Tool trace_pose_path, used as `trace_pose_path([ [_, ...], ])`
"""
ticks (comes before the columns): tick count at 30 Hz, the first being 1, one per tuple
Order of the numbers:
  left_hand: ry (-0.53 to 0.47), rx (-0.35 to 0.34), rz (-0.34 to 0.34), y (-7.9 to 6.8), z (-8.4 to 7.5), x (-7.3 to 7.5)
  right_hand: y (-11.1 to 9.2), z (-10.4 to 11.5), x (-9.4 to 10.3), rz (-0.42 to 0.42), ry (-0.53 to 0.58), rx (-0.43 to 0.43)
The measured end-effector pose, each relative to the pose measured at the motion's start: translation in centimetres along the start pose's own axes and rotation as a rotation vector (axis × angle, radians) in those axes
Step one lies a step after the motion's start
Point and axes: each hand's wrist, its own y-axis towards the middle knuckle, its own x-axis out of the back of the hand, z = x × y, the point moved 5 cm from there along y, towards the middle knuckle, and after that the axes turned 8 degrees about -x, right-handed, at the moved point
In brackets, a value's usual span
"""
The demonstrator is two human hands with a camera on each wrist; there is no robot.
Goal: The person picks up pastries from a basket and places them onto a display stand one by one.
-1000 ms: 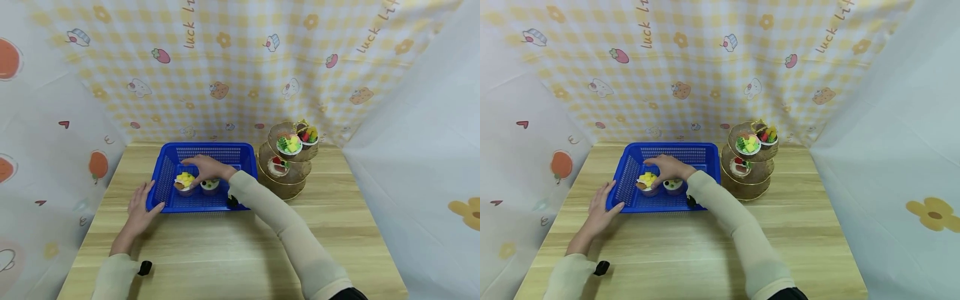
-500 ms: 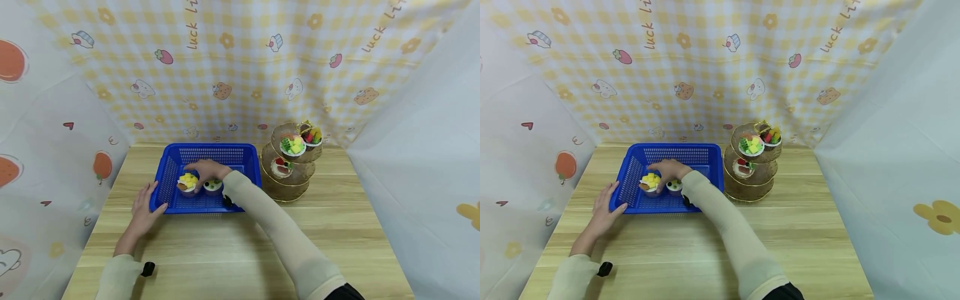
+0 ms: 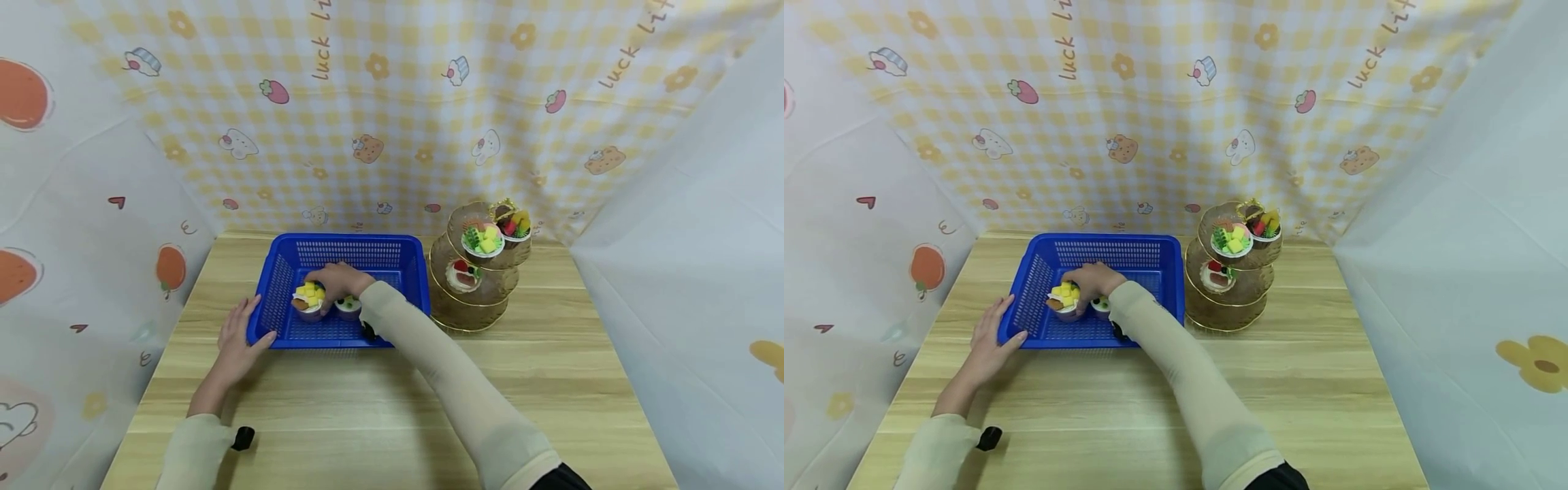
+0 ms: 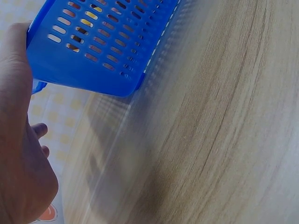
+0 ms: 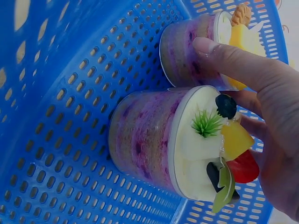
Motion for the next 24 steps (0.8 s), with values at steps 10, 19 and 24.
trace_pose_path([
  [10, 0.004, 0.006, 0.003, 0.1, 0.2, 0.0, -0.1, -0.2, 0.4, -0.019, 0.175, 0.033],
  [19, 0.001, 0.008, 0.0, 0.1, 0.1, 0.0, -1.2, -1.0, 1.8, -0.098, 0.489, 0.038],
  [24, -0.005, 0.01, 0.001, 0.1, 0.2, 0.0, -2.1, -1.2, 3.1, -0.143, 0.569, 0.063],
])
